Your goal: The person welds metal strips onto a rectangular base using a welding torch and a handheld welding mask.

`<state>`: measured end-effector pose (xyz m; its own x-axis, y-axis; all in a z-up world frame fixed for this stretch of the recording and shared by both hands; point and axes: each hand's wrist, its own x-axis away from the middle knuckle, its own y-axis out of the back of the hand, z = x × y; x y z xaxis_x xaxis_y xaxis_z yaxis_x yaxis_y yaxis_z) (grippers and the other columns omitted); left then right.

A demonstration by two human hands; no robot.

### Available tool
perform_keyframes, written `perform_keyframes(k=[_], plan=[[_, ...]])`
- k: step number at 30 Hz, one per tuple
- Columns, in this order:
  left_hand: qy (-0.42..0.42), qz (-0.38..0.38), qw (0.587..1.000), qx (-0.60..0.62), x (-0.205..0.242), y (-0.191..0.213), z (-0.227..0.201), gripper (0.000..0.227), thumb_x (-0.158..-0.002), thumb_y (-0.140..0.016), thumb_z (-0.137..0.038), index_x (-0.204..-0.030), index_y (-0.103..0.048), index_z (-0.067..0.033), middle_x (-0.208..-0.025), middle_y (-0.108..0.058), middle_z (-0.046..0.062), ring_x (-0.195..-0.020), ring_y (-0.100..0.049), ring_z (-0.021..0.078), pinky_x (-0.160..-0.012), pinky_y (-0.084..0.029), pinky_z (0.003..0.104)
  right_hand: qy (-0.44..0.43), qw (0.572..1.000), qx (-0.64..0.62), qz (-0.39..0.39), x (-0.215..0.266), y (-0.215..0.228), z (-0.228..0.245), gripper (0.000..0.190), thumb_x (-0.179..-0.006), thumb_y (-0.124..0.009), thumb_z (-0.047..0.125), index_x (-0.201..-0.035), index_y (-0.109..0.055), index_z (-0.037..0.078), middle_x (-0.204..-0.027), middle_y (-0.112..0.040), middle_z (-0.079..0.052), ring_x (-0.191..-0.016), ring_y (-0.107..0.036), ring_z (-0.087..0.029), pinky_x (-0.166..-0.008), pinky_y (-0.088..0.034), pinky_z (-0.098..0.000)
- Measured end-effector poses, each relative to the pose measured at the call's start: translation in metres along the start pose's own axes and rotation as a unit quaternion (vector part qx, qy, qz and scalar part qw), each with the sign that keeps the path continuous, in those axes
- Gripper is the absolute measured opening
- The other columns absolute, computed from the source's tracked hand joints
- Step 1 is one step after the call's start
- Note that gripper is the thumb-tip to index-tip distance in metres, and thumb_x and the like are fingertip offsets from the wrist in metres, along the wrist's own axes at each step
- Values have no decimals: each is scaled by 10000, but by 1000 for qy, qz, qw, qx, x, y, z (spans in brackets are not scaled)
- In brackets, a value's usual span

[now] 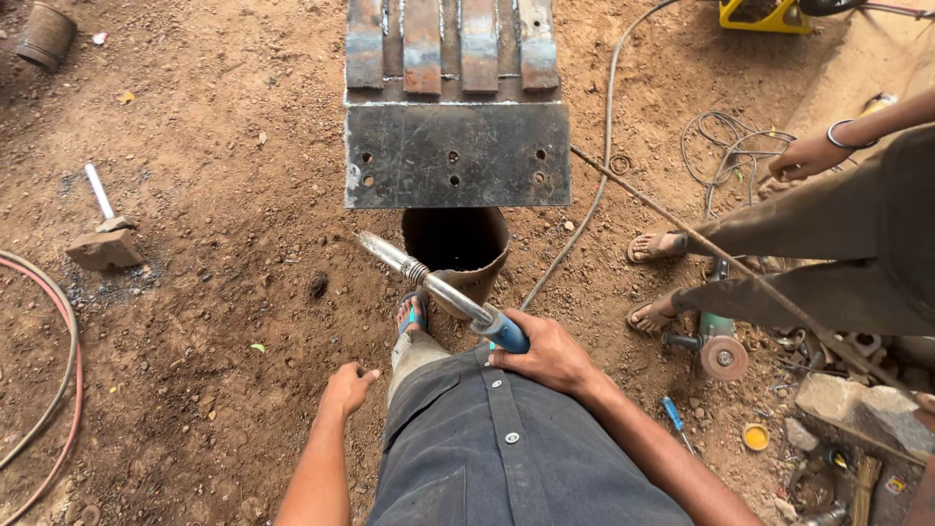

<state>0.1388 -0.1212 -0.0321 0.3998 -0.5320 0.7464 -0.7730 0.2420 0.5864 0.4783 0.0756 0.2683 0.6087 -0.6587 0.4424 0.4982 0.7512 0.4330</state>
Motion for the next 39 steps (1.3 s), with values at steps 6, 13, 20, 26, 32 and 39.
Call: perform_keyframes(k=[6,13,20,26,32,39], plan=[[13,-6,1000,11,3,-2,4,512,-873,-714,-480,-1180,-741,-72,-1188,-745,217,-1150,-701,358,-1019,-512,455,8,1000,7,2,-5,-1,2,461,-760,-813,354,-1155,-693,151,-999,-783,-76,-951,-751,-241,-872,-565,-423],[24,2,1000,9,6,-3,-2,514,-873,-715,-488,-1195,-743,-89,-1220,-735,207,-1189,-685,358,-1053,-497,453,20,1000,7,2,-7,-2,0,422,-772,-814,352,-1113,-701,130,-966,-786,-81,-928,-756,-235,-858,-566,-414],[15,6,1000,5,-2,-1,-4,509,-885,-712,-472,-1203,-732,-75,-1223,-736,210,-1183,-694,354,-1042,-509,457,-11,1000,-5,-12,-8,-1,4,455,-762,-801,343,-1155,-699,137,-948,-789,-66,-905,-760,-223,-862,-573,-398],[5,7,1000,18,-10,8,-16,498,-892,-712,-453,-1202,-724,-63,-1210,-739,210,-1157,-708,347,-1030,-509,458,-21,1000,-12,-16,-13,-1,9,461,-771,-790,341,-1187,-699,163,-967,-794,-43,-930,-760,-204,-902,-565,-400],[3,13,1000,6,-18,24,-24,486,-883,-716,-452,-1169,-743,-59,-1185,-744,216,-1153,-700,349,-1026,-514,450,-33,999,-12,-23,-23,-5,15,471,-765,-801,336,-1191,-700,162,-978,-791,-55,-943,-757,-214,-902,-566,-402],[-17,18,1000,16,-43,34,-7,474,-888,-707,-440,-1170,-739,-61,-1181,-748,209,-1145,-706,342,-1022,-515,442,-43,999,-12,-27,-43,-13,28,454,-779,-801,353,-1173,-702,149,-1004,-801,-65,-957,-769,-208,-894,-575,-401]])
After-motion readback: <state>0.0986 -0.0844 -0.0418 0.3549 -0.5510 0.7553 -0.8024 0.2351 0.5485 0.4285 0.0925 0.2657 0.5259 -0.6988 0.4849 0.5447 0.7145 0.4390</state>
